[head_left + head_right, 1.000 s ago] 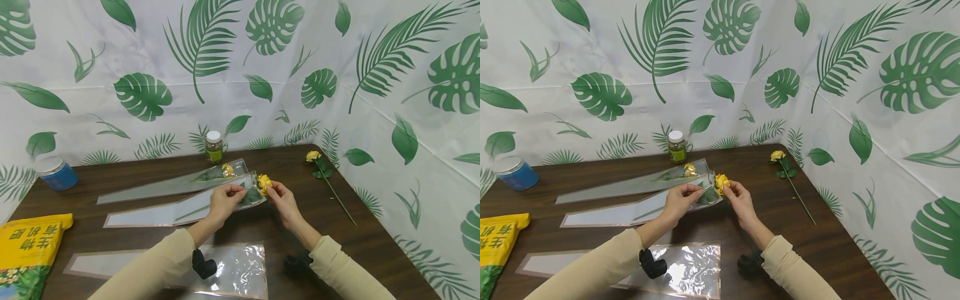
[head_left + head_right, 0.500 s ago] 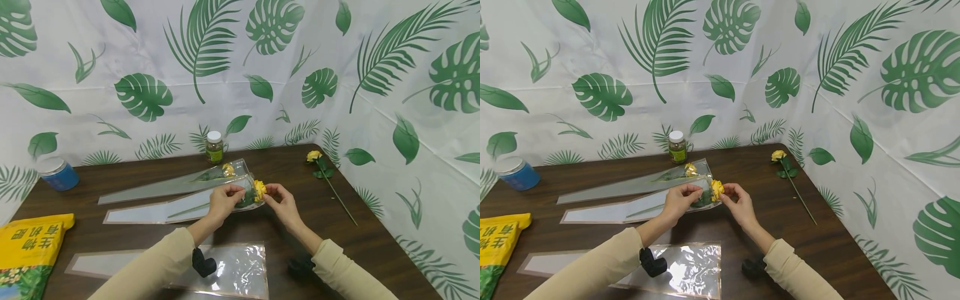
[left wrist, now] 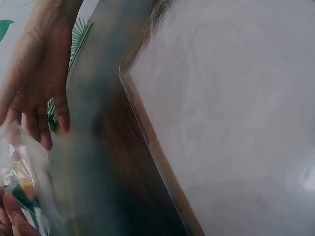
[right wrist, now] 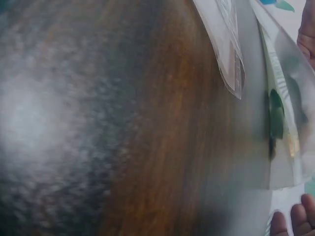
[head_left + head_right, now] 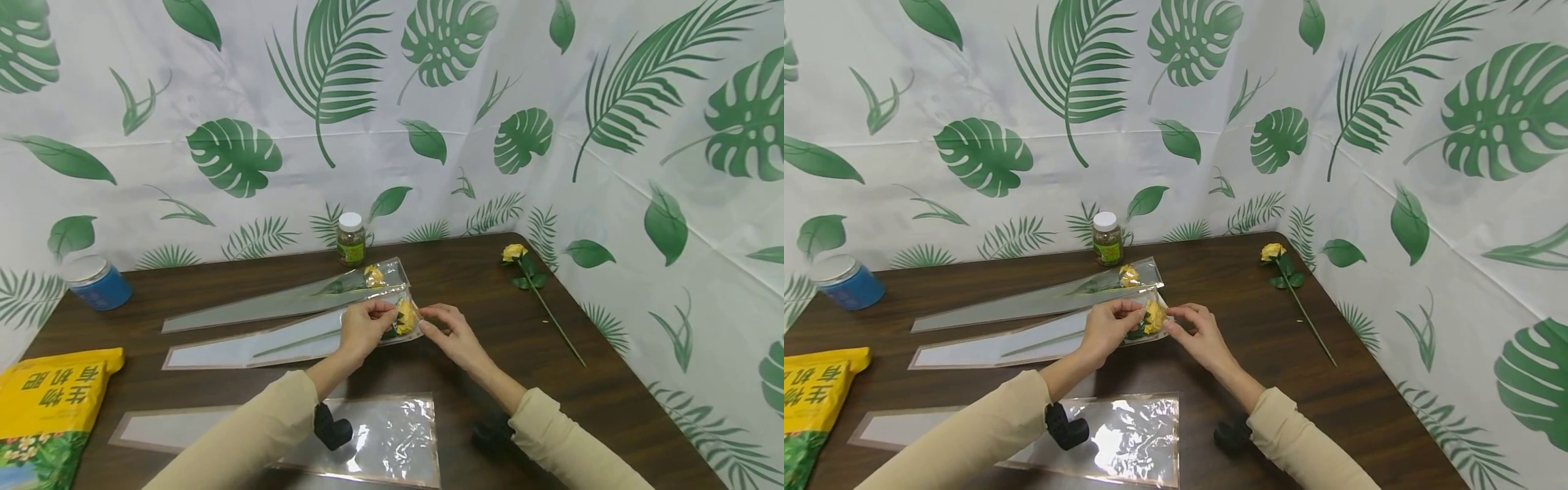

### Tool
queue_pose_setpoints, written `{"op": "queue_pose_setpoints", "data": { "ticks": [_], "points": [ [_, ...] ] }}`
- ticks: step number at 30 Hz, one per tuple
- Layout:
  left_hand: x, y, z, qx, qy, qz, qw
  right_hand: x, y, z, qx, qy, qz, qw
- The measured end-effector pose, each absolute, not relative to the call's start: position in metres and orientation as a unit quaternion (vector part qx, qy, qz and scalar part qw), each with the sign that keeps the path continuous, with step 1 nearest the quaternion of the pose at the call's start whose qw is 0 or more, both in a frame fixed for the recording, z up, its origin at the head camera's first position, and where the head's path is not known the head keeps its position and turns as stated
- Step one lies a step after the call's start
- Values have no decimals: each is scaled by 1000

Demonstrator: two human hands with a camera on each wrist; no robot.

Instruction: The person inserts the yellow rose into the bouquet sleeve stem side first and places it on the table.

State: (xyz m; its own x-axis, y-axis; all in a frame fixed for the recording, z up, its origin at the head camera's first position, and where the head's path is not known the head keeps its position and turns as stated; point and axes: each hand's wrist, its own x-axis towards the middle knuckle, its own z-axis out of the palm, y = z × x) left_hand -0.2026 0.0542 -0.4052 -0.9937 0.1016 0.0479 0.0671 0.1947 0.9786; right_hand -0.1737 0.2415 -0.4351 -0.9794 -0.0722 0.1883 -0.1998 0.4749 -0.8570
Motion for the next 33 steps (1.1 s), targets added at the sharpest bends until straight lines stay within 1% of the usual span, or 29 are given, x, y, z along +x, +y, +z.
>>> {"op": "queue_pose_setpoints", "data": {
  "ticks": [6,10,13,17,19,22,25,27,30,33],
  "points": [
    [-201,53,-406,67,802,594,-8,-179,235,-438,91,-870,484,-6],
    [-201,51,-408,84,813,576,-24,-185,230,-440,86,-871,484,-17],
    [-204,44,-413,112,828,547,-48,-188,229,-441,82,-860,503,-14],
    [-207,25,-418,154,865,472,-69,-190,229,-442,46,-840,540,-14],
    [-208,13,-419,171,891,417,-59,-189,231,-442,20,-837,547,-3],
    [-208,-2,-420,197,927,319,-31,-186,234,-442,-16,-846,531,36],
    [-207,-12,-423,211,947,242,-8,-182,237,-442,-30,-854,515,71],
    [-207,-16,-426,215,954,211,-6,-178,239,-442,-30,-857,507,84],
    [-206,-21,-431,214,959,187,-15,-175,243,-443,-27,-860,504,79],
    [-207,-24,-436,214,959,182,-29,-174,246,-444,-35,-857,513,48]
  ]
}}
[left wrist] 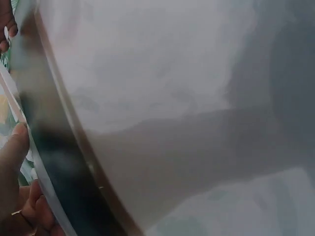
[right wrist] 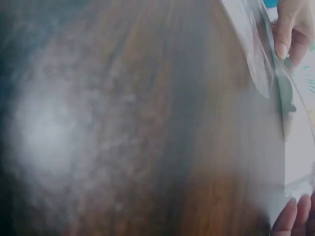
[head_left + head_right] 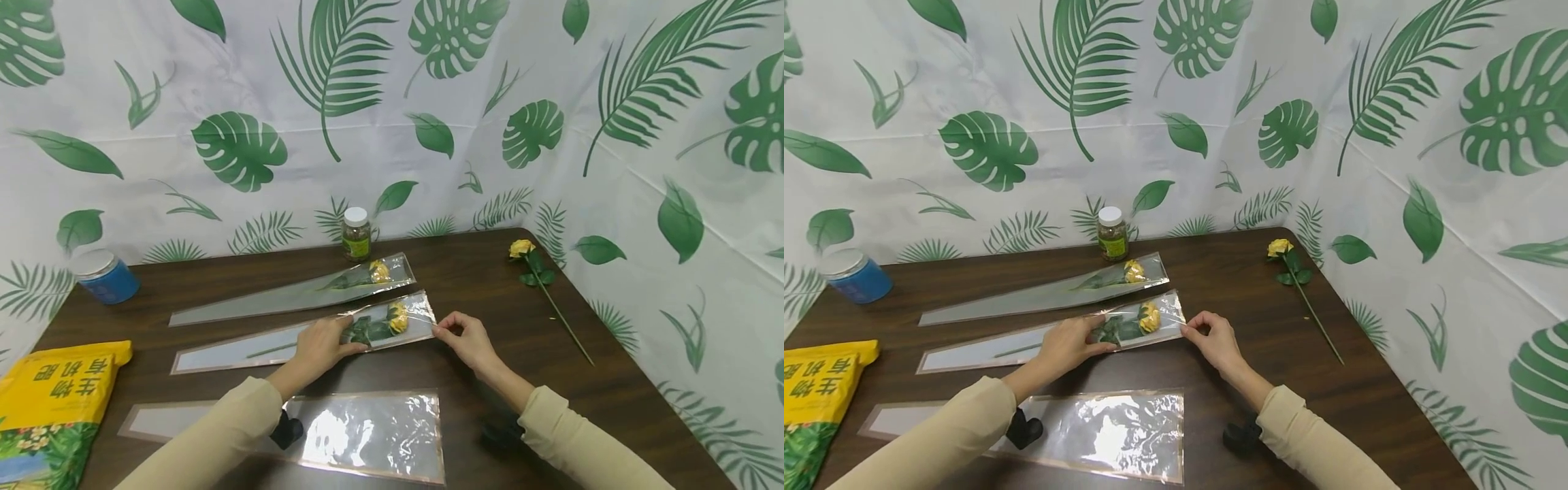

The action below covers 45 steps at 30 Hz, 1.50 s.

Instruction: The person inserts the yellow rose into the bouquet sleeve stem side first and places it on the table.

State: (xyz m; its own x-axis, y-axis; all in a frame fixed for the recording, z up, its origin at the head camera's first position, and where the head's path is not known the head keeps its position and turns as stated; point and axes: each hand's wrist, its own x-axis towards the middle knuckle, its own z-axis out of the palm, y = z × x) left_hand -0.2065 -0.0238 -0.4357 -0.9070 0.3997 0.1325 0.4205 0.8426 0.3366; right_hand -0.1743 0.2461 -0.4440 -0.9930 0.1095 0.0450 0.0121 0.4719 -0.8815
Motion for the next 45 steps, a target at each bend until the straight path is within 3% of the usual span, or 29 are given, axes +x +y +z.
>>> {"op": "queue_pose_setpoints", "data": {
  "ticks": [9,13,17,21,28,35,40,45],
  "points": [
    [-217,-17,-422,-226,-954,-193,28,-175,271,-422,-38,-808,583,-82],
    [-201,-13,-409,-275,-929,-247,30,-157,289,-411,-28,-762,624,-173],
    [-169,-7,-406,-372,-877,-298,-65,-131,300,-406,-18,-712,650,-264],
    [-148,1,-413,-417,-845,-304,-136,-113,301,-401,-14,-674,674,-302],
    [-152,11,-427,-402,-854,-317,-87,-104,292,-398,-19,-656,682,-323],
    [-163,20,-429,-370,-866,-325,-84,-111,277,-409,-24,-707,638,-305],
    [-160,31,-426,-340,-854,-384,-86,-118,270,-414,-1,-758,592,-274],
    [-152,47,-428,-300,-826,-468,-90,-123,264,-413,44,-807,553,-203]
  ]
}}
